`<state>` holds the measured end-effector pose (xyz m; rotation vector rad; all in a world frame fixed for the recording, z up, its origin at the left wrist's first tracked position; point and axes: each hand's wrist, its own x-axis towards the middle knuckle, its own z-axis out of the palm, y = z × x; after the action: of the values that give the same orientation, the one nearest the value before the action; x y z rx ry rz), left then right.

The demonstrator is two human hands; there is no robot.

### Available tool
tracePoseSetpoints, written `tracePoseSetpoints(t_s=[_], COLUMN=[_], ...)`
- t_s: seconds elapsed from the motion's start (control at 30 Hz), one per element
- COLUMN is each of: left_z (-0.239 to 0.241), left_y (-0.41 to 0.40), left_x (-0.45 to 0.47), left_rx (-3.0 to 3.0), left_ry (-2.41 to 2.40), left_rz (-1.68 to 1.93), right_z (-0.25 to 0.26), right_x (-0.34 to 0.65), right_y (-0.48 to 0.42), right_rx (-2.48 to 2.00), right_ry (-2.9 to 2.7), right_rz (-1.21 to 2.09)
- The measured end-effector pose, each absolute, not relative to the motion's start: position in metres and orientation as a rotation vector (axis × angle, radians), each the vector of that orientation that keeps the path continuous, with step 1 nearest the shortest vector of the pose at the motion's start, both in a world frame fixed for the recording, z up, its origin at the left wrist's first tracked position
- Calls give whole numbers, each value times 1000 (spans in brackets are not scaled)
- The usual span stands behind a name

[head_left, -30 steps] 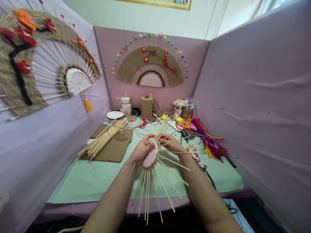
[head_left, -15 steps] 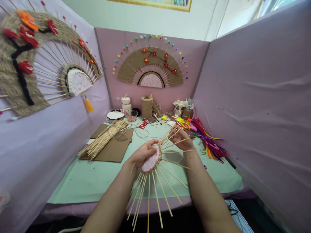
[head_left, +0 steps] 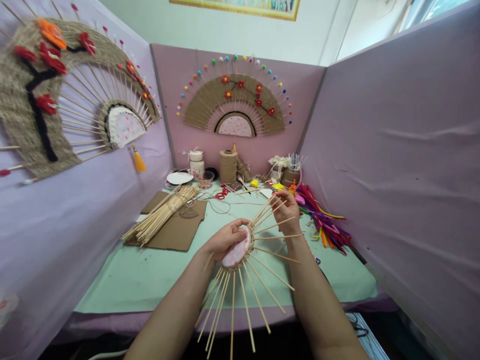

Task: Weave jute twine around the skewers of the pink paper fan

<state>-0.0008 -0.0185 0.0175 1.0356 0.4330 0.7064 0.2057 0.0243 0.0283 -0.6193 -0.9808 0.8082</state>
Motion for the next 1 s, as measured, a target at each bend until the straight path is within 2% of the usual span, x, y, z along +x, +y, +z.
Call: tracePoseSetpoints(t_s=[0.4, 0.73, 1.0], left_z=[17, 19, 22], left_y=[-21, -26, -33], left_x=[2, 8, 22], left_rx=[1022, 1007, 874], left_ry=[458, 455, 451], left_rz=[651, 687, 784], right_z=[35, 7, -21], right_x=[207, 166, 125], right_y=[24, 31, 28], right_rx=[-577, -981, -877], right_ry=[-965, -1265, -1297], right_rz=[767, 1067, 1416])
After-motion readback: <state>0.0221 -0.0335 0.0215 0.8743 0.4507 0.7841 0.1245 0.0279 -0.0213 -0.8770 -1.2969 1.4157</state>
